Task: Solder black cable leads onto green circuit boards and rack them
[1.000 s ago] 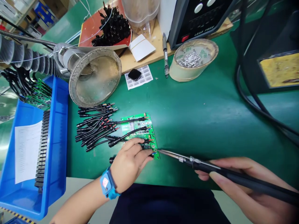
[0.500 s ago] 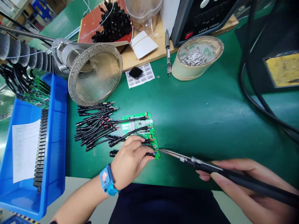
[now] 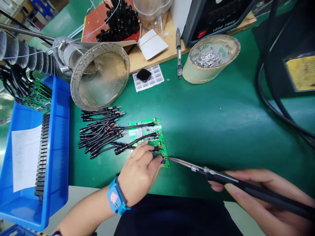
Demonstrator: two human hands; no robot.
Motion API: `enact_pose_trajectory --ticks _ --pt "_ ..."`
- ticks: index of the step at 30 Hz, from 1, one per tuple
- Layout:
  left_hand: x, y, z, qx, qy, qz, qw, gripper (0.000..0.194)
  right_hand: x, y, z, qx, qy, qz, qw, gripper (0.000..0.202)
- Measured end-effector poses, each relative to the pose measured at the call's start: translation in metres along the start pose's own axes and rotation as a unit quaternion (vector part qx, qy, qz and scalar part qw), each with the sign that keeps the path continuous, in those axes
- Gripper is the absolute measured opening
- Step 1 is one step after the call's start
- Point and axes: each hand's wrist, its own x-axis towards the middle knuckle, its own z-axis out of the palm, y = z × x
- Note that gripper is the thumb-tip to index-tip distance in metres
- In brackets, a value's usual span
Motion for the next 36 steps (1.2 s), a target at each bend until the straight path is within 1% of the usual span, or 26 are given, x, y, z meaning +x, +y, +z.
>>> enact_pose_trajectory --ticks 1,3,5,8,10,12,14,15,16,17,21,23,30,32,36 --pt "0.000 0.000 0.000 0.003 -0.004 0.003 1.000 0.015 0.002 0.004 -0.004 0.005 -0.031 -0.028 0.999 0.013" --pt "0.000 -0.001 -0.001 0.006 -0.011 0.009 1.000 0.015 0.007 0.011 -0.011 0.003 -0.083 -0.081 0.993 0.018" --pt "0.001 -0.002 -0.002 0.005 -0.021 0.012 1.000 0.015 0.009 0.017 -0.016 -0.009 -0.092 -0.096 0.991 0.019" --pt "0.001 -0.003 -0.003 0.007 -0.036 0.005 0.999 0.016 0.008 0.017 -0.015 -0.011 -0.095 -0.084 0.992 0.019" --pt "0.001 -0.003 -0.003 0.008 -0.044 0.000 0.999 0.016 0.004 0.011 -0.011 0.008 -0.068 -0.041 0.997 0.016" --pt "0.001 -0.003 -0.002 0.005 -0.048 -0.002 0.999 0.016 0.001 0.003 -0.005 0.043 -0.009 0.040 0.998 0.014" --pt "0.000 -0.003 -0.001 0.003 -0.049 -0.003 0.999 0.016 -0.002 -0.003 -0.001 0.078 0.047 0.115 0.989 0.018" --pt "-0.001 -0.003 -0.001 0.003 -0.049 -0.003 0.999 0.016 -0.002 -0.005 0.000 0.086 0.059 0.133 0.986 0.020" --pt "-0.001 -0.003 -0.001 0.002 -0.048 -0.003 0.999 0.016 -0.002 -0.005 0.000 0.085 0.062 0.137 0.985 0.020" --pt "-0.001 -0.003 -0.001 0.002 -0.047 -0.002 0.999 0.016 -0.001 -0.004 0.000 0.080 0.055 0.125 0.987 0.020" --pt "-0.001 -0.003 0.000 0.006 -0.042 0.001 0.999 0.016 0.004 0.009 -0.008 0.050 -0.040 0.032 0.997 0.018" --pt "-0.001 -0.004 0.000 0.007 -0.041 0.000 0.999 0.017 0.006 0.014 -0.011 0.041 -0.063 0.011 0.997 0.018" --pt "-0.003 -0.004 0.001 0.009 -0.043 0.000 0.999 0.017 0.005 0.015 -0.009 0.031 -0.056 0.044 0.997 0.022" --pt "-0.002 -0.003 0.001 0.011 -0.044 0.002 0.999 0.017 0.004 0.014 -0.009 0.046 -0.044 0.052 0.997 0.020" --pt "-0.002 -0.003 0.000 0.018 -0.046 0.007 0.999 0.017 0.003 0.010 -0.009 0.094 0.001 0.075 0.993 0.016"
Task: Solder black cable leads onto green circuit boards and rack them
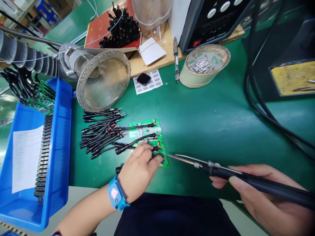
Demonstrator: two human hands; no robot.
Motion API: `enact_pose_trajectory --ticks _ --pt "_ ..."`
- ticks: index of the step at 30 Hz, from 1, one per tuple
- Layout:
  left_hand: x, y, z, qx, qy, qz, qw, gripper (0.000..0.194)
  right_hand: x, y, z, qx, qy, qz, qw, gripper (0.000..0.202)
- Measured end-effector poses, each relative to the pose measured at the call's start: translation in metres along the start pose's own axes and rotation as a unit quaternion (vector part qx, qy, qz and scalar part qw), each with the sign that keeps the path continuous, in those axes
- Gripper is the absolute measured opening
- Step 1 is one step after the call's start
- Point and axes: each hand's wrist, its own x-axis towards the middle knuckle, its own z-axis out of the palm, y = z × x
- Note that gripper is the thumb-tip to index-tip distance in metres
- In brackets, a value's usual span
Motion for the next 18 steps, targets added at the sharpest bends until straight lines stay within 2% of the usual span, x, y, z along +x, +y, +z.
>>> enact_pose_trajectory --ticks 4,10,18 --pt "0.000 0.000 0.000 0.012 -0.004 0.006 1.000 0.018 0.005 -0.005 0.002 0.064 0.057 0.012 0.996 0.017" --pt "0.000 -0.003 0.001 0.026 0.007 0.026 0.999 0.018 0.022 -0.018 -0.003 0.117 0.112 -0.031 0.986 0.016" --pt "-0.005 -0.009 0.002 0.020 -0.025 0.009 0.999 0.021 0.071 -0.049 -0.021 0.179 0.267 -0.208 0.924 0.019"
